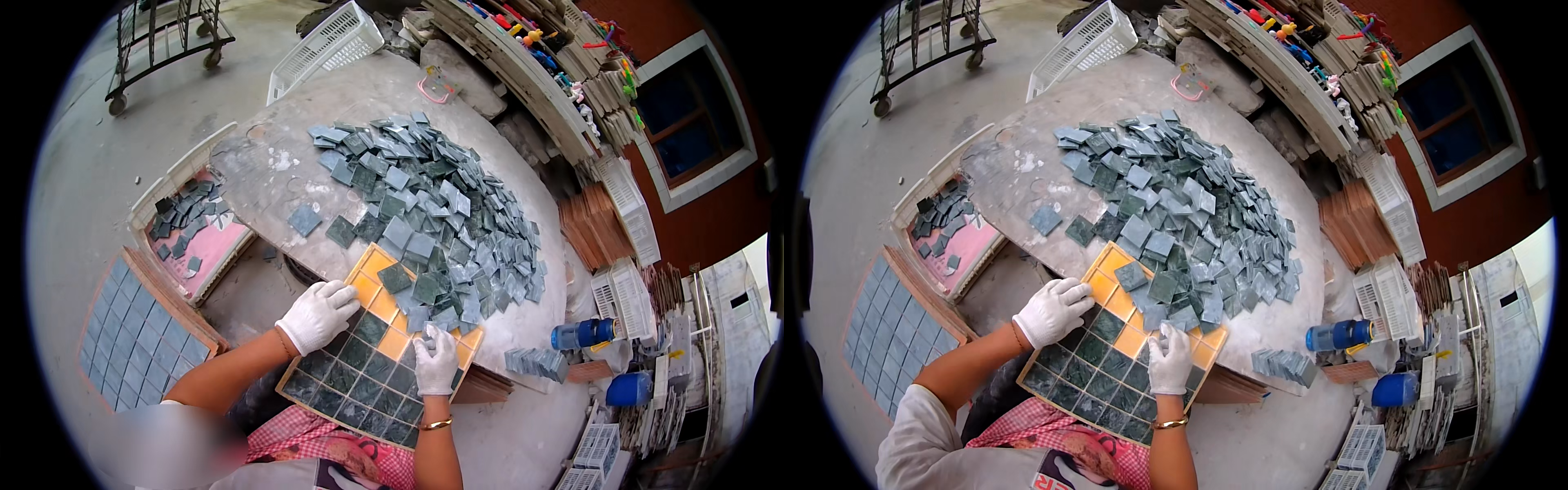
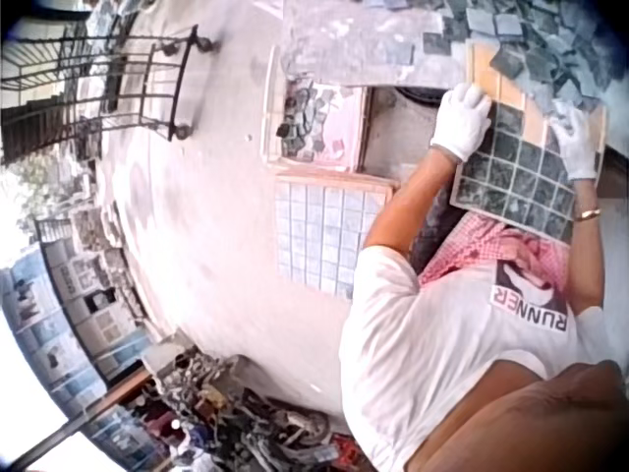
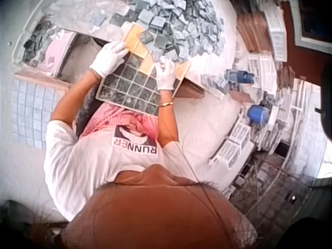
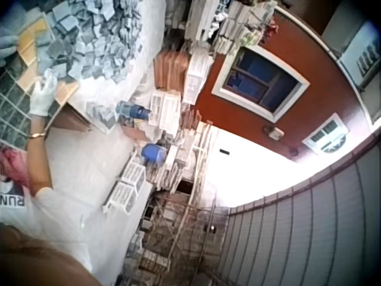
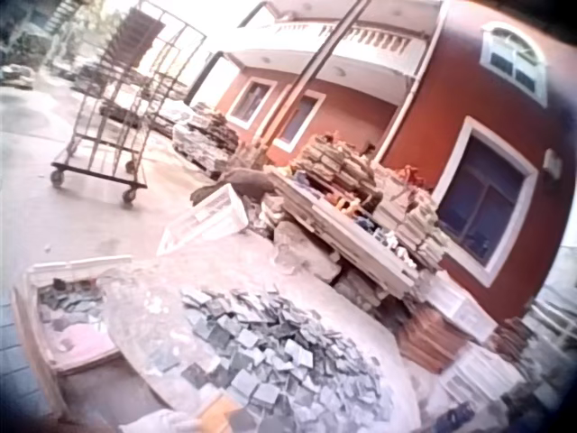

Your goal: The person places small square tiles into a grid frame on a table, arranging them one by one to fill the grid. They occasionally flip the frame to check alignment and continue placing tiles until the grid is full.

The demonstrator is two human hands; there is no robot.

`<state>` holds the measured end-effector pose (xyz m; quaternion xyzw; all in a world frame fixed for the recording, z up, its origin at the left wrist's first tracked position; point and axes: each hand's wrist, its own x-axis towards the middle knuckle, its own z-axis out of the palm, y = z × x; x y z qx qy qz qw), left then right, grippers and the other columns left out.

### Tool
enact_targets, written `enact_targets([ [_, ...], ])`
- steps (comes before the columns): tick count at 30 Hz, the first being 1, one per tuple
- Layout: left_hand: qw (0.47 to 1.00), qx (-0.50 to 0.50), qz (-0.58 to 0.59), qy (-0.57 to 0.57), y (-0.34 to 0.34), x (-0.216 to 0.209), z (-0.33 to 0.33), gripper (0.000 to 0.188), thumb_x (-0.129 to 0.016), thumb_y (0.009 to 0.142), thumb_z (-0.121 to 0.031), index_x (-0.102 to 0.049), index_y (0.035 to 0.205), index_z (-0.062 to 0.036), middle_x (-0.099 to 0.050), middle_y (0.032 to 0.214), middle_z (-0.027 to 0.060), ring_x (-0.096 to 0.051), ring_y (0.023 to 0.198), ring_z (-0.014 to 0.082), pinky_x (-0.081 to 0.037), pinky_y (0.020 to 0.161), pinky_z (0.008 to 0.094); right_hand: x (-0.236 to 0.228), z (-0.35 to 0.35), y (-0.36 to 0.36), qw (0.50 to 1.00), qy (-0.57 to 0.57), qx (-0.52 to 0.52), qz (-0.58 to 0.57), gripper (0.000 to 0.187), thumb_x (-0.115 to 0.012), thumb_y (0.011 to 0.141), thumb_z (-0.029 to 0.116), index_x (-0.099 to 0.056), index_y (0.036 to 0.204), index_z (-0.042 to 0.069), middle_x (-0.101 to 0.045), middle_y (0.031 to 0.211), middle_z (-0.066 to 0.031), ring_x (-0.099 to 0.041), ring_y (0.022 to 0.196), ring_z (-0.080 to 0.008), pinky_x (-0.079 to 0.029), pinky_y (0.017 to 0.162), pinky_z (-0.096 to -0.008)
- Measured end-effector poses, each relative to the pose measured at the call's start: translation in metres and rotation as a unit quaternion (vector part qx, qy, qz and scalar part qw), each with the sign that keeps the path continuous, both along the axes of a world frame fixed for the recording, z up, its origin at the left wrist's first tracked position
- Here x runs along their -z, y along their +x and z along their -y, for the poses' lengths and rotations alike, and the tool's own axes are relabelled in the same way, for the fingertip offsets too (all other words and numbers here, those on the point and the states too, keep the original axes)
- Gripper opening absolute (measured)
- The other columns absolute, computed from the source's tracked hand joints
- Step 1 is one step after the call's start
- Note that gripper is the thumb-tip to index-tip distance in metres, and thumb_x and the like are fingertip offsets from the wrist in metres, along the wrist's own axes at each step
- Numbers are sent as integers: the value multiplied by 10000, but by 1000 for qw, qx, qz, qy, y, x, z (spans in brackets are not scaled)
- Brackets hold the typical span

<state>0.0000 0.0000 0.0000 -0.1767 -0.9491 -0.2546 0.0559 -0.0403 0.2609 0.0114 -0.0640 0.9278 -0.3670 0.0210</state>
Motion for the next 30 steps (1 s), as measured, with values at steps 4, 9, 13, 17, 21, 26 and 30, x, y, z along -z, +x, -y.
enact_targets([
  [4, 997, 6, -69, -24, 32, 6, -24, 634, -662, 745, -357, -503, 1282, -61, -469, 1358, 102, -381, 1305, 272, -274, 1084, 434, 7, 29, 0, 983, 117, 4, -144, 530, -791, 679, 251, -579, 1124, 55, -545, 1051, -133, -578, 909, -276, -486, 785, -366],
  [9, 997, -15, -77, -14, 38, 14, -44, 631, -617, 784, -415, -500, 1287, -53, -454, 1382, 99, -384, 1308, 265, -263, 1089, 440, -6, 22, -17, 963, 202, -36, -173, 497, -788, 669, 256, -610, 1094, 68, -530, 986, -117, -559, 909, -293, -463, 803, -390],
  [13, 994, -23, -102, 22, 40, 14, -44, 560, -648, 766, -362, -548, 1217, -45, -504, 1320, 104, -423, 1268, 266, -278, 1080, 439, -13, 8, -18, 957, 123, -36, -260, 324, -704, 748, 137, -645, 1054, 47, -576, 964, -123, -577, 906, -287, -472, 792, -373],
  [17, 993, -26, -110, 32, 43, 13, -44, 537, -649, 776, -343, -547, 1213, -48, -507, 1317, 103, -430, 1261, 269, -287, 1075, 439, -10, -2, -16, 979, -63, -113, -158, 251, -634, 805, 51, -651, 1054, 19, -647, 982, -95, -625, 820, -182, -501, 709, -292],
  [21, 994, -19, -103, 24, 42, 14, -41, 566, -644, 785, -374, -538, 1234, -47, -504, 1323, 109, -435, 1260, 284, -289, 1072, 454, 6, 4, -10, 993, -58, -105, -20, 211, -636, 798, 83, -662, 1003, 42, -642, 930, -120, -621, 867, -273, -487, 791, -334],
  [26, 995, -22, -91, 21, 42, 11, -41, 553, -650, 782, -354, -540, 1237, -59, -505, 1324, 104, -439, 1253, 288, -292, 1067, 457, 10, 11, -1, 978, 49, -170, -114, 255, -657, 779, 141, -654, 1018, 50, -617, 990, -122, -602, 913, -286, -482, 799, -356],
  [30, 995, -23, -94, 8, 39, 9, -44, 548, -660, 773, -343, -546, 1230, -63, -509, 1319, 107, -442, 1246, 298, -291, 1063, 461, 8, 5, 1, 968, 72, -207, -121, 347, -660, 790, 191, -612, 1107, 58, -599, 1040, -143, -592, 935, -308, -481, 810, -365],
])
